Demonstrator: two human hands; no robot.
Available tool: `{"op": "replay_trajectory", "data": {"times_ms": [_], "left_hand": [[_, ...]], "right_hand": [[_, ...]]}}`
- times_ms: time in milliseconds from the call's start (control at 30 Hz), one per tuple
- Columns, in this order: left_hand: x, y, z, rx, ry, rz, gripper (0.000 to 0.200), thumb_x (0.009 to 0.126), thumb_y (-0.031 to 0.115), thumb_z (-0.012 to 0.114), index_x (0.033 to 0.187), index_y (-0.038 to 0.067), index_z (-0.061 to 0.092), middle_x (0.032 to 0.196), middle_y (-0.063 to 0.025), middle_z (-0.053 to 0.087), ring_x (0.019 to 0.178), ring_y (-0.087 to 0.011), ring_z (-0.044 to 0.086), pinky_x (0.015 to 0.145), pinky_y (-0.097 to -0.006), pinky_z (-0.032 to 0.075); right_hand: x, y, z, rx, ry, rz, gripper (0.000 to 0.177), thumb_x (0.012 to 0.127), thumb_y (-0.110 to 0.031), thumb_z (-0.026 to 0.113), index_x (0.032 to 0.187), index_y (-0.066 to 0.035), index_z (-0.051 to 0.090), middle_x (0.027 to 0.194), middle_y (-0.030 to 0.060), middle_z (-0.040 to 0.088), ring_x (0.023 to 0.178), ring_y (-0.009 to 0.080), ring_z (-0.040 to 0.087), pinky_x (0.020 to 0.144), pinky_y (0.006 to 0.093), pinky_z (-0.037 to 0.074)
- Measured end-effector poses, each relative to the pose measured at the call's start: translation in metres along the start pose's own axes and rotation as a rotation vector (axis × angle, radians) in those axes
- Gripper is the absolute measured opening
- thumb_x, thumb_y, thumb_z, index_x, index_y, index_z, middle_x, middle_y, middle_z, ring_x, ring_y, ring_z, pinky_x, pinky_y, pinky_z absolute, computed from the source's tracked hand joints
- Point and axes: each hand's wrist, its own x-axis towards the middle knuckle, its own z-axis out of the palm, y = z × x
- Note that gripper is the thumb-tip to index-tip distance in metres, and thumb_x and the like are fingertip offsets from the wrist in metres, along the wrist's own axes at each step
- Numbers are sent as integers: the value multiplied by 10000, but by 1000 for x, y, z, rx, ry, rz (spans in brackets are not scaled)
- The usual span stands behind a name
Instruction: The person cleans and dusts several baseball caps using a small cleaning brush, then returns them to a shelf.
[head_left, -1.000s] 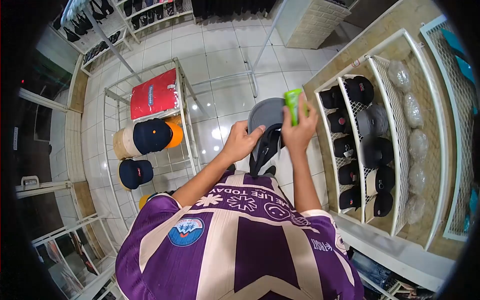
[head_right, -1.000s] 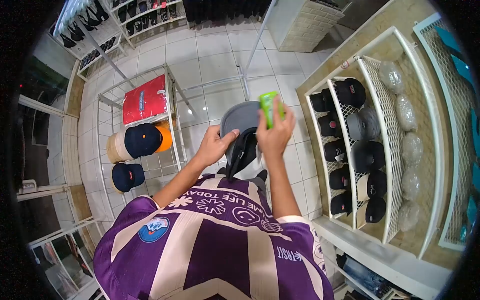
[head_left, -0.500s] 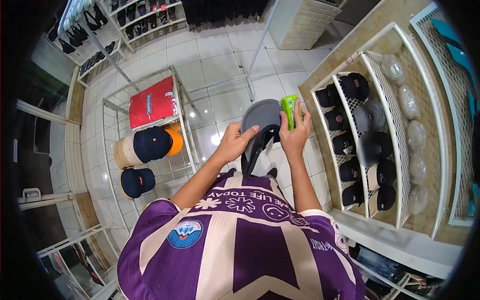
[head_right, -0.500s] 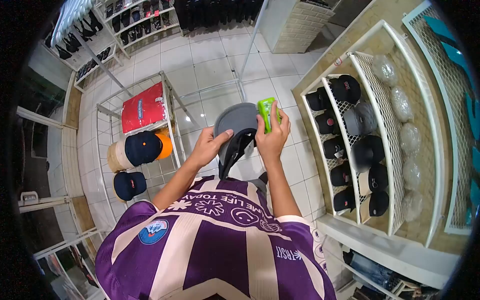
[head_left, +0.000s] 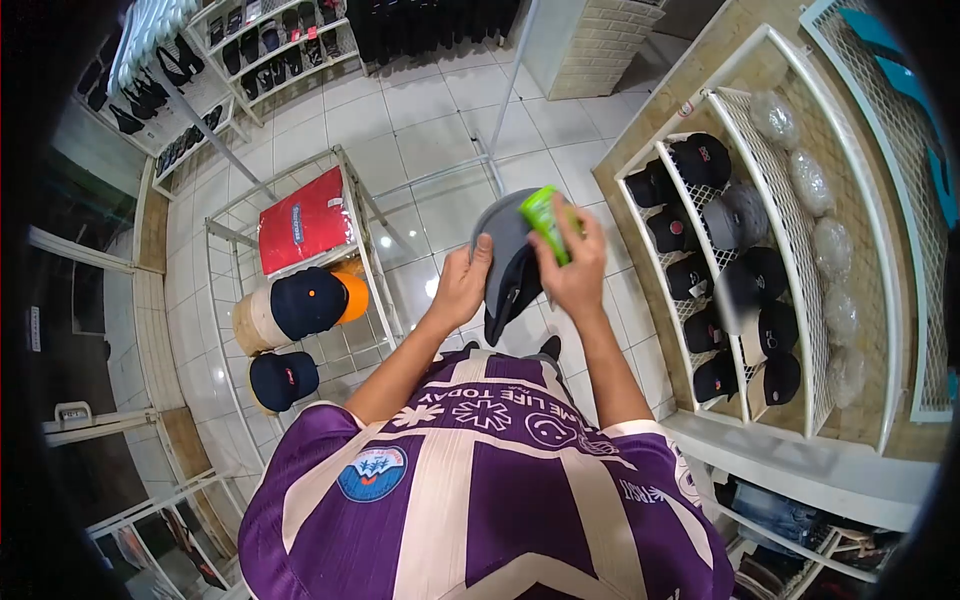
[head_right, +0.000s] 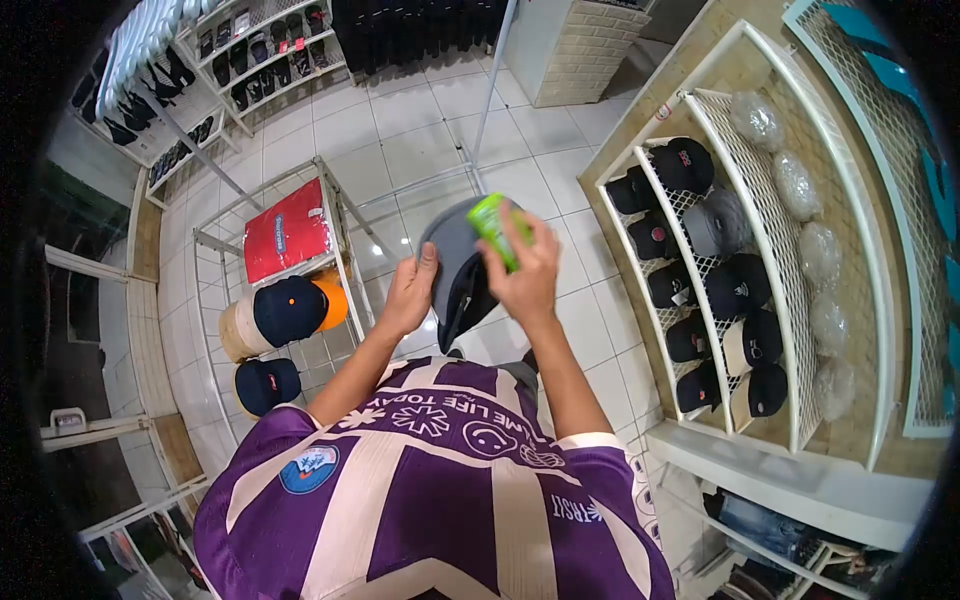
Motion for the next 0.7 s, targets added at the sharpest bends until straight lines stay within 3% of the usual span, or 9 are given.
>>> {"op": "replay_trajectory", "data": {"times_ms": [33, 133, 267, 333, 367, 467, 600, 633, 700], "left_hand": [[-2, 0, 1, 2, 26, 21, 684, 1077, 578, 355, 739, -5, 473, 633, -16, 409, 645, -123, 397, 572, -347, 372], [0, -4, 5, -35, 96, 29, 702, 1071, 585, 369, 725, -15, 489, 621, -12, 425, 633, -111, 401, 562, -337, 368], [8, -16, -1, -292, 171, -43, 672, 1073, 523, 442, 707, -36, 518, 579, -25, 446, 590, -105, 411, 533, -347, 369], [1, -5, 2, -70, 119, -41, 582, 1062, 412, 527, 706, -47, 560, 541, -41, 459, 548, -102, 424, 501, -359, 368], [-1, 6, 4, 52, 154, 87, 483, 1042, 321, 575, 733, -50, 600, 528, -65, 488, 529, -112, 429, 488, -374, 368], [3, -9, 8, 42, 151, -21, 459, 1034, 310, 591, 756, -54, 631, 551, -94, 539, 539, -121, 453, 504, -364, 385], [8, -14, 0, -91, 330, -72, 481, 1021, 326, 610, 727, -55, 632, 587, -127, 562, 571, -121, 491, 531, -341, 410], [4, -7, 3, -71, 346, 37, 490, 1022, 327, 609, 715, -54, 619, 579, -108, 538, 574, -108, 465, 524, -341, 396], [3, -19, 4, 13, 247, 1, 487, 1026, 322, 603, 716, -53, 618, 567, -98, 518, 569, -105, 448, 517, -344, 385]], "right_hand": [[8, 6, -1, -150, 107, 7, 638, 802, -133, 812, 1401, -63, 606, 1130, 201, 623, 1031, 364, 606, 932, 435, 472], [-5, -17, 11, -165, 105, -51, 658, 799, -134, 814, 1415, -68, 594, 1149, 205, 624, 1028, 367, 608, 944, 443, 464], [-29, -27, 2, 85, -169, -218, 679, 806, -220, 802, 1438, -105, 582, 1197, 187, 626, 1078, 362, 579, 923, 466, 430], [-15, -6, -3, -116, -33, -160, 656, 819, -212, 794, 1431, -105, 585, 1198, 188, 626, 1073, 361, 581, 920, 459, 431], [-4, 5, -5, -243, 58, -112, 631, 837, -208, 777, 1429, -105, 584, 1194, 192, 623, 1068, 361, 579, 918, 464, 428], [0, 7, 2, -193, 188, 31, 621, 844, -202, 769, 1428, -93, 584, 1202, 195, 621, 1061, 371, 571, 905, 480, 429], [-43, -26, 5, 160, -205, -146, 666, 817, -242, 793, 1435, -107, 584, 1215, 175, 630, 1084, 360, 585, 922, 473, 428], [-37, -18, 0, 49, -173, -155, 659, 803, -208, 808, 1418, -94, 598, 1213, 186, 638, 1092, 366, 595, 937, 460, 444], [-20, -3, -10, -154, -49, -92, 653, 809, -186, 811, 1415, -78, 597, 1192, 205, 647, 1086, 372, 603, 948, 454, 458]]}}
